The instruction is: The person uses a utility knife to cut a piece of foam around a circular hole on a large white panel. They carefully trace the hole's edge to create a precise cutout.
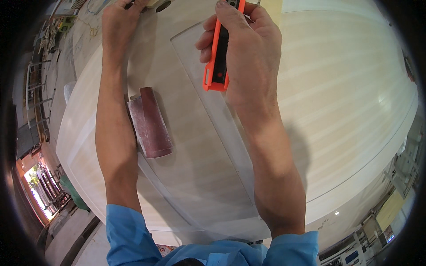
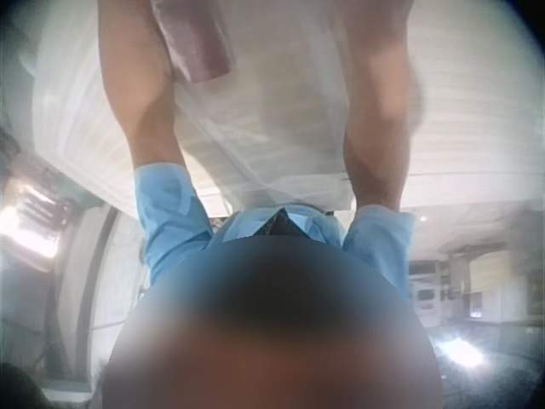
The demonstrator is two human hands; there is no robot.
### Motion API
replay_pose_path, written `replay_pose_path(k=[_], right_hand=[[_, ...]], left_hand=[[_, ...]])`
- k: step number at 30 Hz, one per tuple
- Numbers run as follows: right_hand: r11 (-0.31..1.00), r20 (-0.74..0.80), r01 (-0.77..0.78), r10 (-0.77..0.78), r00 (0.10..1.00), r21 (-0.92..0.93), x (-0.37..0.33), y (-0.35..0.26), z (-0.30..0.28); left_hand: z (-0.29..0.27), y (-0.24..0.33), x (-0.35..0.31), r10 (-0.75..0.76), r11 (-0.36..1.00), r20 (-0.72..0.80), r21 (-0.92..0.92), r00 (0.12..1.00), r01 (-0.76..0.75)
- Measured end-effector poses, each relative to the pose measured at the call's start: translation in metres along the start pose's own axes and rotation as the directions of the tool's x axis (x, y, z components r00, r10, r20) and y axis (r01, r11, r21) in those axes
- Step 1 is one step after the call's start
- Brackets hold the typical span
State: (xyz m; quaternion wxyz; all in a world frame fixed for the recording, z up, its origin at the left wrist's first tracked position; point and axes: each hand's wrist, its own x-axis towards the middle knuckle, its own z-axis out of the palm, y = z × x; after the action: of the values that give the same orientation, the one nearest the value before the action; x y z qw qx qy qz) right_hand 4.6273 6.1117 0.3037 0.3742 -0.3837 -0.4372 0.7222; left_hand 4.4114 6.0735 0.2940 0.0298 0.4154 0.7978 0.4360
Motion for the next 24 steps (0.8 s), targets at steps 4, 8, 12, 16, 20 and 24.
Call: replay_pose_path(k=[4,8,12,16,20,24], right_hand=[[1.0,0.0,-0.006,0.006,1.0,0.024,0.0,0.002,0.001],[1.0,0.013,-0.016,0.016,1.0,0.016,-0.001,0.004,0.002],[0.999,-0.002,-0.029,0.029,1.0,0.026,-0.001,0.003,0.002],[0.999,-0.012,-0.034,0.033,0.999,-0.02,-0.001,0.001,0.003],[0.999,-0.011,-0.043,0.043,0.999,0.006,-0.002,0.004,0.004],[0.999,0.007,-0.039,0.039,0.999,0.003,-0.002,0.005,0.003]], left_hand=[[-0.001,0.001,-0.001,-0.031,0.999,-0.01,0.007,0.999,0.031],[-0.001,-0.005,0.0,0.003,0.999,-0.005,0.046,1.0,-0.002],[-0.002,-0.004,0.0,-0.016,1.0,0.006,-0.003,1.0,0.017],[-0.013,0.002,-0.003,-0.212,0.977,0.028,0.023,0.977,0.211],[-0.024,0.001,-0.001,-0.246,0.967,0.088,0.091,0.965,0.238],[-0.022,-0.01,-0.001,-0.146,0.989,0.125,0.025,0.981,0.145]])
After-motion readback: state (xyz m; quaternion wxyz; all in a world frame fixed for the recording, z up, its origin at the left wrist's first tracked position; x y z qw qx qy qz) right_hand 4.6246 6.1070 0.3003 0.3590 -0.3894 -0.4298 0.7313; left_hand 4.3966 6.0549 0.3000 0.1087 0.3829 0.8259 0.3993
